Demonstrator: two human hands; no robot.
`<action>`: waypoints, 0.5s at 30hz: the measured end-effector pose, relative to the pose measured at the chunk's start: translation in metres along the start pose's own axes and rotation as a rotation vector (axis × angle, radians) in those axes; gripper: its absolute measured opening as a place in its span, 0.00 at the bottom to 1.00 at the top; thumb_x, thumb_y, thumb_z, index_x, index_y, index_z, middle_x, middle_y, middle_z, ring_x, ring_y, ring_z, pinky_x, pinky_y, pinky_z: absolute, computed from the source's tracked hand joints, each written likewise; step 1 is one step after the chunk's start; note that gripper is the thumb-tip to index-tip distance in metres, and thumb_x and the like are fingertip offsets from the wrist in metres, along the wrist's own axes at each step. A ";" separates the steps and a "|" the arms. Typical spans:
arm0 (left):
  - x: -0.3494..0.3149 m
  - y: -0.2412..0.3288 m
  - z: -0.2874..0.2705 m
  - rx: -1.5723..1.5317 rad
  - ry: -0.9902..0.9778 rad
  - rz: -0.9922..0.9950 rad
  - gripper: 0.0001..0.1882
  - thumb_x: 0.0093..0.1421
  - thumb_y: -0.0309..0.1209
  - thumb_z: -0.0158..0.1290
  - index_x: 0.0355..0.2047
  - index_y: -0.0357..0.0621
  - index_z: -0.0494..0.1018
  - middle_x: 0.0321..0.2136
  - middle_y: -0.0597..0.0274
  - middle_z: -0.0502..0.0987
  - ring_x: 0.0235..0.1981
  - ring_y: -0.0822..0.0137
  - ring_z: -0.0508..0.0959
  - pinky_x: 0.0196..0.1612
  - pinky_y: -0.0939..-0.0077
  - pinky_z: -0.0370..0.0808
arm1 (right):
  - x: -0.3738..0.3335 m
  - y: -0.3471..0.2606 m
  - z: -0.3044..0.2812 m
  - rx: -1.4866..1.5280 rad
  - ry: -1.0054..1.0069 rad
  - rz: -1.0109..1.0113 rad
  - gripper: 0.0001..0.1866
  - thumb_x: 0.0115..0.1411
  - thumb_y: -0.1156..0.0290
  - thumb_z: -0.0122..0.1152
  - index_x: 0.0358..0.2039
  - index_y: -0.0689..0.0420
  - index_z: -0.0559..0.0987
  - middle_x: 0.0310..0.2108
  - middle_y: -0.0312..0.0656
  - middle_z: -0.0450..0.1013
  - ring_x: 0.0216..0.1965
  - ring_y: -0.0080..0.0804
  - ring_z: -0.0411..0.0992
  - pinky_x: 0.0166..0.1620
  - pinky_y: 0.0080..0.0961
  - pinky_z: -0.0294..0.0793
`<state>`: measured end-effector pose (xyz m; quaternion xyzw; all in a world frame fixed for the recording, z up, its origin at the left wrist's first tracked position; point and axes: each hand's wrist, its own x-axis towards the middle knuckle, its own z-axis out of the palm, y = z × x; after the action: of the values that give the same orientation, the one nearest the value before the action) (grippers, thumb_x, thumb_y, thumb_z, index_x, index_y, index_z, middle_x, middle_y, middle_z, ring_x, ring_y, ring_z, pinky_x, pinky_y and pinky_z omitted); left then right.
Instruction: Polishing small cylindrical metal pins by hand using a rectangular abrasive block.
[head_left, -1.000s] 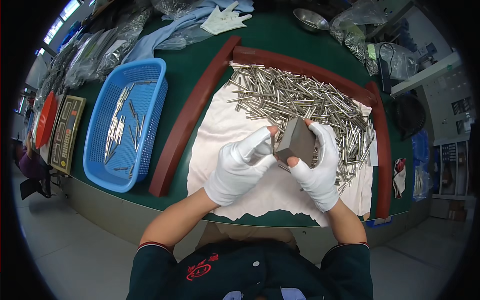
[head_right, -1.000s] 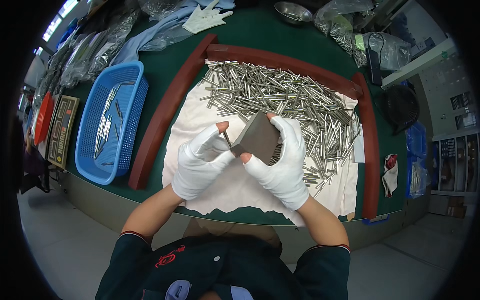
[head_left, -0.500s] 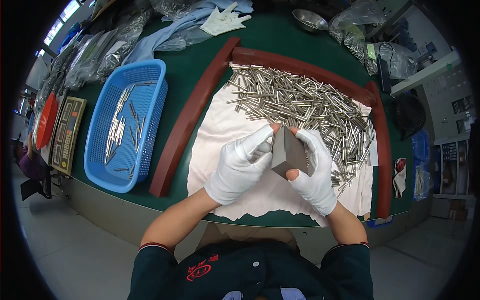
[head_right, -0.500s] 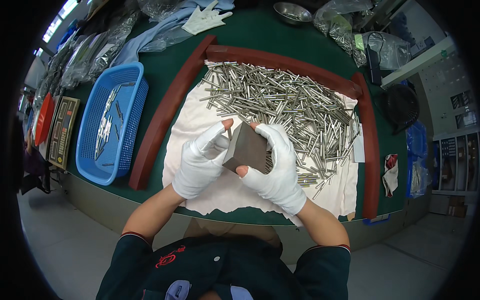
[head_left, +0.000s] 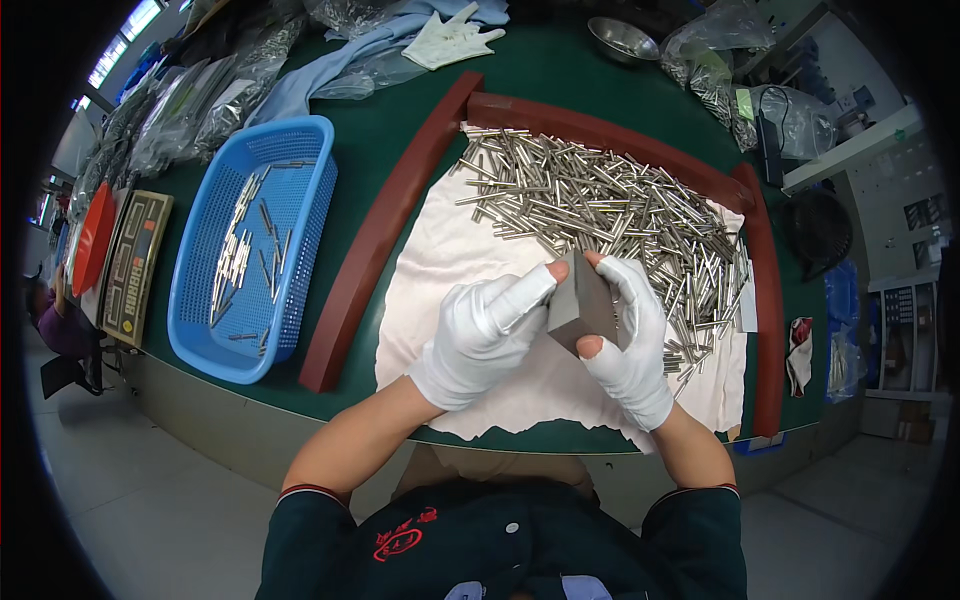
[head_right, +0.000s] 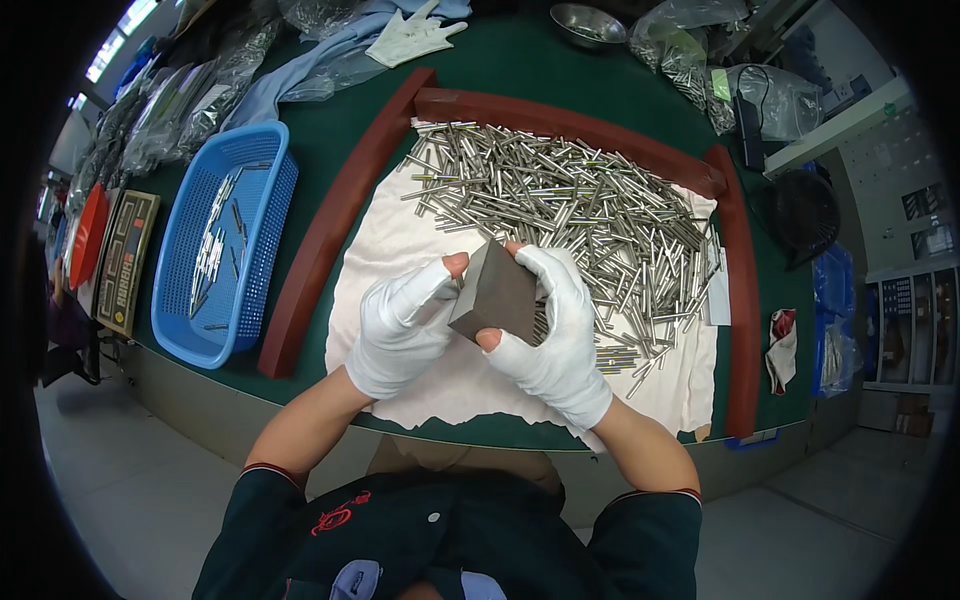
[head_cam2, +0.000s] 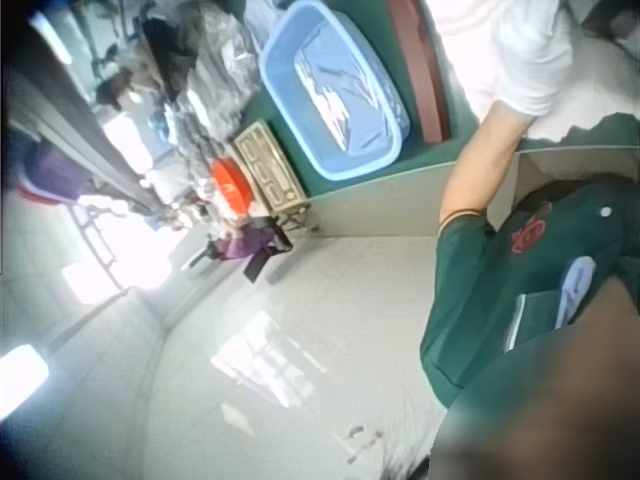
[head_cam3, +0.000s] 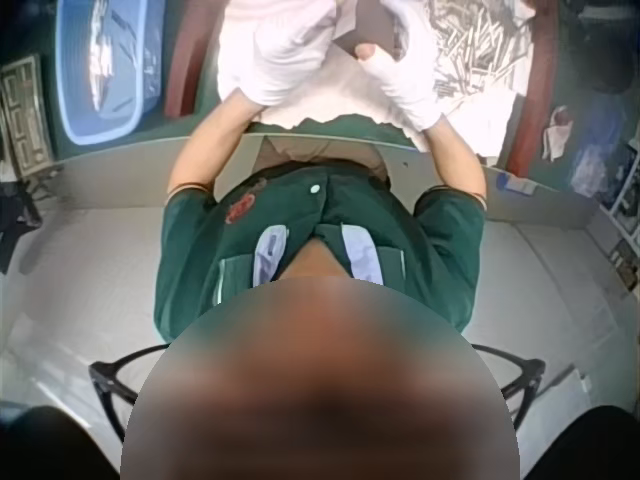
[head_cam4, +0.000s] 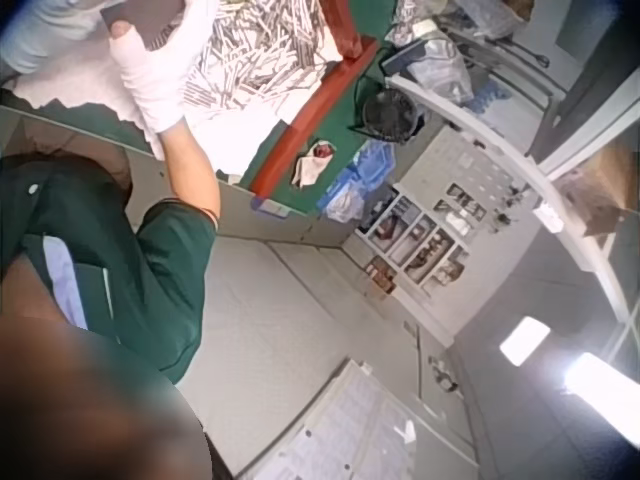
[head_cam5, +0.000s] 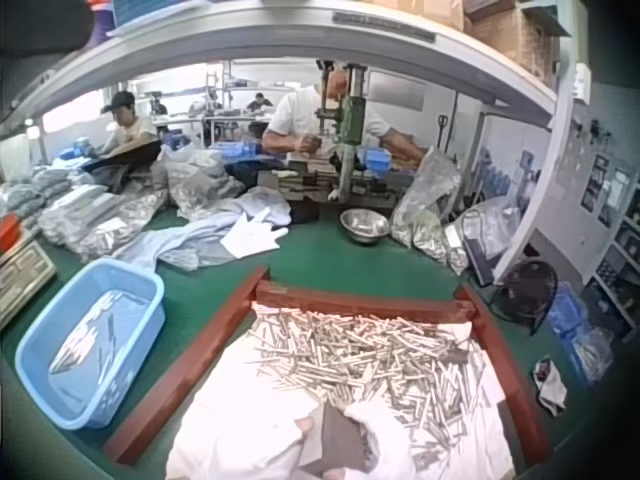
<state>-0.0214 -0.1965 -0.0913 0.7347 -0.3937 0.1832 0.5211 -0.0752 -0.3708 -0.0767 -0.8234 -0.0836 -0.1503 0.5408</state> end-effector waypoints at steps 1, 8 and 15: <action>0.000 0.002 0.000 0.011 0.019 0.006 0.27 0.47 0.15 0.53 0.50 0.46 0.71 0.28 0.57 0.77 0.20 0.60 0.75 0.22 0.71 0.71 | -0.001 0.000 0.001 -0.001 0.001 -0.004 0.40 0.41 0.52 0.71 0.47 0.66 0.67 0.41 0.49 0.67 0.40 0.38 0.68 0.42 0.30 0.68; -0.003 0.001 0.003 0.025 0.063 0.013 0.28 0.46 0.15 0.54 0.50 0.46 0.71 0.25 0.59 0.76 0.20 0.61 0.75 0.22 0.71 0.70 | 0.001 0.002 0.006 -0.095 0.094 -0.092 0.40 0.41 0.52 0.71 0.47 0.67 0.67 0.40 0.48 0.67 0.38 0.37 0.67 0.41 0.29 0.68; 0.000 0.002 0.001 0.022 0.051 0.032 0.29 0.45 0.14 0.53 0.50 0.45 0.71 0.24 0.59 0.75 0.19 0.61 0.74 0.21 0.71 0.70 | 0.003 -0.004 0.003 -0.162 0.101 -0.105 0.39 0.39 0.54 0.73 0.46 0.67 0.68 0.38 0.48 0.66 0.38 0.39 0.68 0.41 0.31 0.69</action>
<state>-0.0232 -0.1977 -0.0901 0.7292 -0.3902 0.2145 0.5196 -0.0730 -0.3665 -0.0728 -0.8504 -0.0867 -0.2259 0.4673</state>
